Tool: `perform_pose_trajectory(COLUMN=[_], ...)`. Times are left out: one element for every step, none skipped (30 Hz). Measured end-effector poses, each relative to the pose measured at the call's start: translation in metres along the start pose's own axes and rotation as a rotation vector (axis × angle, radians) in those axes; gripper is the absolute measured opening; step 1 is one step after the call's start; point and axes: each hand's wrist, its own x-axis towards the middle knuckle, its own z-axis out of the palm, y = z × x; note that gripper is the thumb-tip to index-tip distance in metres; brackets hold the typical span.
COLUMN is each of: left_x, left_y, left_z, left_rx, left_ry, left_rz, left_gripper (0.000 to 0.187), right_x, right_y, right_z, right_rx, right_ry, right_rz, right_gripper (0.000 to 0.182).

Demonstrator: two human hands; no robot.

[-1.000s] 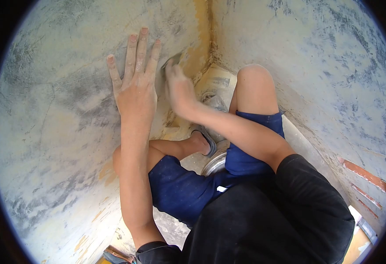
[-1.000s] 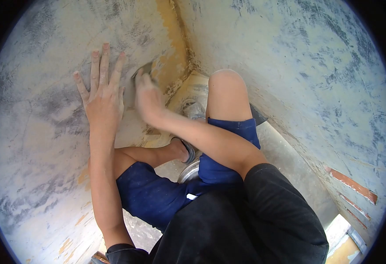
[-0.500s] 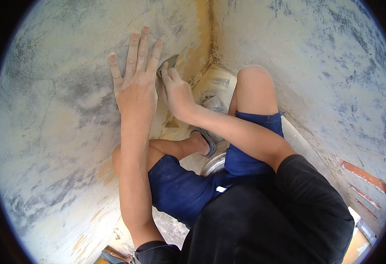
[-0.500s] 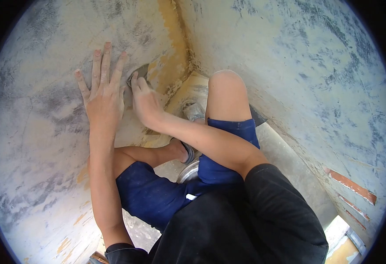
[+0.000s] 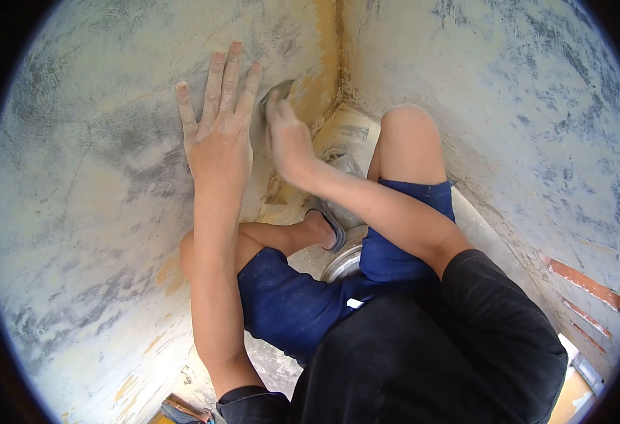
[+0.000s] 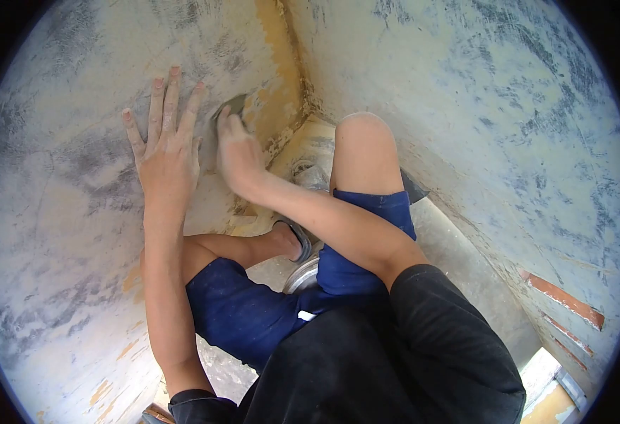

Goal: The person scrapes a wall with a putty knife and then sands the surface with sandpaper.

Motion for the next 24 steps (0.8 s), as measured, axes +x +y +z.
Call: perform_pose_trajectory(left_x=[0.000,0.000,-0.001,0.000,0.000,-0.001,-0.001,-0.002,-0.002,-0.001,-0.001,-0.001,-0.001,-0.001,-0.001,-0.001,0.000,0.000,0.000,-0.001,0.000,0.000,0.000,0.001], left_y=[-0.001,0.000,0.001,0.001,0.001,0.001,0.000,0.000,0.000,0.001,0.001,0.001,0.001,0.001,0.001,0.001,0.001,0.001,0.001,0.000,0.000,-0.001,-0.002,-0.001], left_z=[0.000,0.000,-0.003,-0.005,-0.005,-0.005,-0.004,-0.004,-0.004,-0.005,-0.005,-0.005,-0.006,-0.005,-0.004,-0.003,-0.003,-0.003,-0.003,-0.003,-0.001,0.000,0.001,0.002], left_rx=[-0.020,-0.020,0.007,0.035,0.036,0.040,0.042,0.040,0.039,0.039,0.039,0.035,0.032,0.034,0.035,0.035,0.037,0.048,0.059,0.063,0.032,0.003,0.007,0.006], left_ry=[0.009,0.004,-0.024,-0.046,-0.042,-0.040,-0.039,-0.040,-0.038,-0.033,-0.033,-0.035,-0.036,-0.036,-0.027,-0.018,-0.016,-0.018,-0.022,-0.021,-0.001,0.020,0.023,0.069], left_rz=[0.002,0.009,0.005,-0.003,-0.007,0.000,0.007,0.003,0.005,0.008,0.005,0.006,0.005,0.000,0.002,0.002,-0.006,-0.001,0.004,-0.005,0.005,0.015,0.008,0.025], left_gripper=[0.085,0.085,0.086,0.086,0.086,0.087,0.088,0.088,0.088,0.088,0.088,0.087,0.086,0.086,0.086,0.086,0.086,0.085,0.084,0.084,0.082,0.080,0.080,0.072], right_x=[-0.002,-0.005,-0.006,0.006,0.016,0.023,0.027,0.028,0.029,0.031,0.033,0.034,0.038,0.040,0.042,0.044,0.047,0.049,0.049,0.048,0.049,0.051,0.053,0.056], right_y=[0.003,0.007,0.010,0.016,0.025,0.032,0.037,0.039,0.038,0.038,0.038,0.041,0.044,0.047,0.046,0.042,0.039,0.037,0.037,0.038,0.036,0.037,0.039,0.041], right_z=[0.000,-0.002,-0.003,-0.003,-0.005,-0.008,-0.008,-0.006,-0.010,-0.015,-0.019,-0.020,-0.021,-0.022,-0.029,-0.039,-0.045,-0.042,-0.043,-0.046,-0.050,-0.052,-0.058,-0.066], right_rx=[0.000,-0.023,-0.044,-0.028,-0.028,0.005,0.037,0.086,0.085,0.151,0.218,0.219,0.221,0.225,0.227,0.392,0.555,0.621,0.622,0.720,0.819,0.869,0.872,0.926], right_ry=[0.002,-0.045,-0.092,-0.077,-0.076,-0.036,0.003,0.036,0.032,0.097,0.161,0.159,0.234,0.307,0.304,0.194,0.078,0.151,0.145,0.157,0.169,0.177,0.171,0.077], right_rz=[0.004,-0.014,-0.034,0.153,0.147,0.161,0.175,0.217,0.215,0.240,0.265,0.263,0.257,0.249,0.243,0.417,0.590,0.533,0.527,0.574,0.621,0.625,0.618,0.628], right_gripper=[0.062,0.062,0.063,0.055,0.055,0.050,0.045,0.034,0.034,0.030,0.028,0.028,0.027,0.029,0.029,0.030,0.031,0.033,0.033,0.032,0.031,0.024,0.024,0.021])
